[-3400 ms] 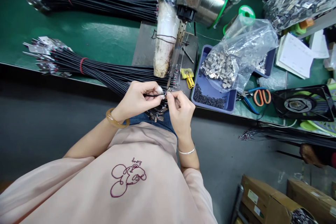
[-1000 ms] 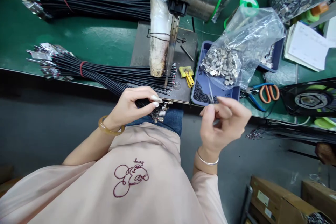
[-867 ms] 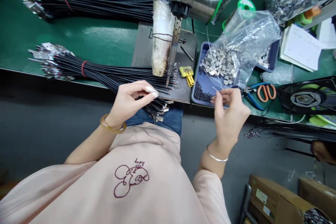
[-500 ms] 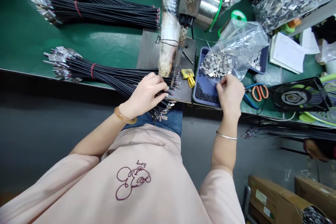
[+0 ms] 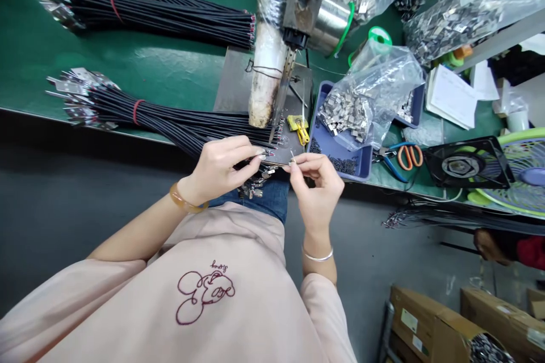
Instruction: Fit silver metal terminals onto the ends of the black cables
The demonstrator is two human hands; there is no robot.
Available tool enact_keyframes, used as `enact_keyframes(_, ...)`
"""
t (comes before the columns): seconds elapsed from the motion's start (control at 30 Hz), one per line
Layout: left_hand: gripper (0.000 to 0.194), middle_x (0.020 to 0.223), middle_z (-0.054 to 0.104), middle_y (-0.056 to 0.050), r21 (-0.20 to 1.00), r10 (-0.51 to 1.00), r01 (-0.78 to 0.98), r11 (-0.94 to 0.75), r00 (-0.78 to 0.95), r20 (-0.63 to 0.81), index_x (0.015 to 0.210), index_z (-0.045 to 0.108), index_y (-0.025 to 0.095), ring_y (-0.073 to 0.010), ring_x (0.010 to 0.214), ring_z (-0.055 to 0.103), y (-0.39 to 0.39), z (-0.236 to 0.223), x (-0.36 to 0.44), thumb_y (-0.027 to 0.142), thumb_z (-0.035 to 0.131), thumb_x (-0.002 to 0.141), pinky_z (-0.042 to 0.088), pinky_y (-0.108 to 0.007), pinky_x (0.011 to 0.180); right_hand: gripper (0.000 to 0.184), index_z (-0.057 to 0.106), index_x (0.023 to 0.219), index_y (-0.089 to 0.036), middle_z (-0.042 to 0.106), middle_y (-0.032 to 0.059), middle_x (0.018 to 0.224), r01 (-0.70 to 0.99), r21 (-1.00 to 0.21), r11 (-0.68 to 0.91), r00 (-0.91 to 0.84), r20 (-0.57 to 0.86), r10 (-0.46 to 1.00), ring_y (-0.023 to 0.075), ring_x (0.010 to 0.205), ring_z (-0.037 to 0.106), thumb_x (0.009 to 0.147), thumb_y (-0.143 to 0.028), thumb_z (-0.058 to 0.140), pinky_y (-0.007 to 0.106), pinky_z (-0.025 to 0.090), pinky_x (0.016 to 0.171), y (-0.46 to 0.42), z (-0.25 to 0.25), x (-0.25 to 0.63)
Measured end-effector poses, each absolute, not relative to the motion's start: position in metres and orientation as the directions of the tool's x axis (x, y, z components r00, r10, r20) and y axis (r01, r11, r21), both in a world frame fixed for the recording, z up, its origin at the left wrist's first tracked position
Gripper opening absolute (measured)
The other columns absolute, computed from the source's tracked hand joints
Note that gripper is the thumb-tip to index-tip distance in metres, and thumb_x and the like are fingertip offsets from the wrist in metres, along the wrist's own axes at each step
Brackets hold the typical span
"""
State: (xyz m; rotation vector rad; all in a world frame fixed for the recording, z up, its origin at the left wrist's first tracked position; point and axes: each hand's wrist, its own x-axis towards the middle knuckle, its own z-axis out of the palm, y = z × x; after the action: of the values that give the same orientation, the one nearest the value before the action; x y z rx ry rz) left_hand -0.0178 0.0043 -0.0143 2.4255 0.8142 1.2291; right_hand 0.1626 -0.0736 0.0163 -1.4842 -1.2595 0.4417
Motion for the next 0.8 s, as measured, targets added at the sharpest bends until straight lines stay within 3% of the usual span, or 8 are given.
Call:
enact_keyframes(0.1,0.016,0.067,0.061,-0.001,0.572,0.660,0.336,-0.748,0.469,0.587,0.078,0.068,0.011,-0.0104,0.058,0.048,0.004,-0.009,-0.017,0.011,0.057,0.091,0.038,-0.024,0.056,0.006,0.069,0.084,-0.021,0.074,0.0033,0.095,0.536,-0.822,0.192,0.367,0.432,0.824,0.0153,0.086,0.073,0.089,-0.024,0.071,0.030,0.062,0.073,-0.069,0.003,0.148)
enact_keyframes(0.23,0.011,0.067,0.061,0.001,0.779,0.768,0.233,-0.582,0.473,0.432,0.080,0.069,0.011,-0.0071,0.055,0.047,0.009,-0.008,-0.018,0.012,0.062,0.088,0.038,-0.020,0.054,0.007,0.072,0.085,-0.021,0.074,0.0038,0.098,0.358,-0.919,0.168,0.311,0.287,0.906,0.0145,0.088,0.073,0.090,-0.026,0.070,0.028,0.063,0.074,-0.059,-0.013,0.145)
enact_keyframes(0.33,0.009,0.071,0.065,0.000,0.868,0.804,0.160,-0.470,0.485,0.345,0.082,0.071,0.012,-0.0068,0.058,0.051,0.011,-0.009,-0.020,0.016,0.065,0.087,0.039,-0.018,0.055,0.004,0.074,0.087,-0.022,0.074,0.0034,0.100,0.272,-0.950,0.154,0.290,0.234,0.928,0.0139,0.092,0.072,0.089,-0.024,0.071,0.027,0.063,0.076,-0.056,-0.019,0.145)
enact_keyframes(0.57,0.011,0.072,0.067,-0.002,0.883,0.804,0.142,-0.448,0.496,0.328,0.081,0.073,0.010,-0.0065,0.058,0.051,0.012,-0.008,-0.022,0.016,0.067,0.086,0.040,-0.018,0.055,0.005,0.074,0.086,-0.023,0.073,0.0016,0.099,0.185,-0.972,0.147,0.300,0.198,0.933,0.0116,0.090,0.071,0.087,-0.019,0.071,0.023,0.062,0.077,-0.056,-0.020,0.141)
enact_keyframes(0.8,0.011,0.069,0.069,-0.001,0.874,0.804,0.179,-0.451,0.506,0.312,0.085,0.075,0.011,-0.0071,0.056,0.049,0.011,-0.007,-0.019,0.016,0.065,0.086,0.038,-0.019,0.054,0.005,0.072,0.085,-0.023,0.073,0.0025,0.100,0.238,-0.961,0.142,0.321,0.216,0.922,0.0123,0.090,0.071,0.088,-0.021,0.069,0.024,0.061,0.074,-0.059,-0.021,0.138)
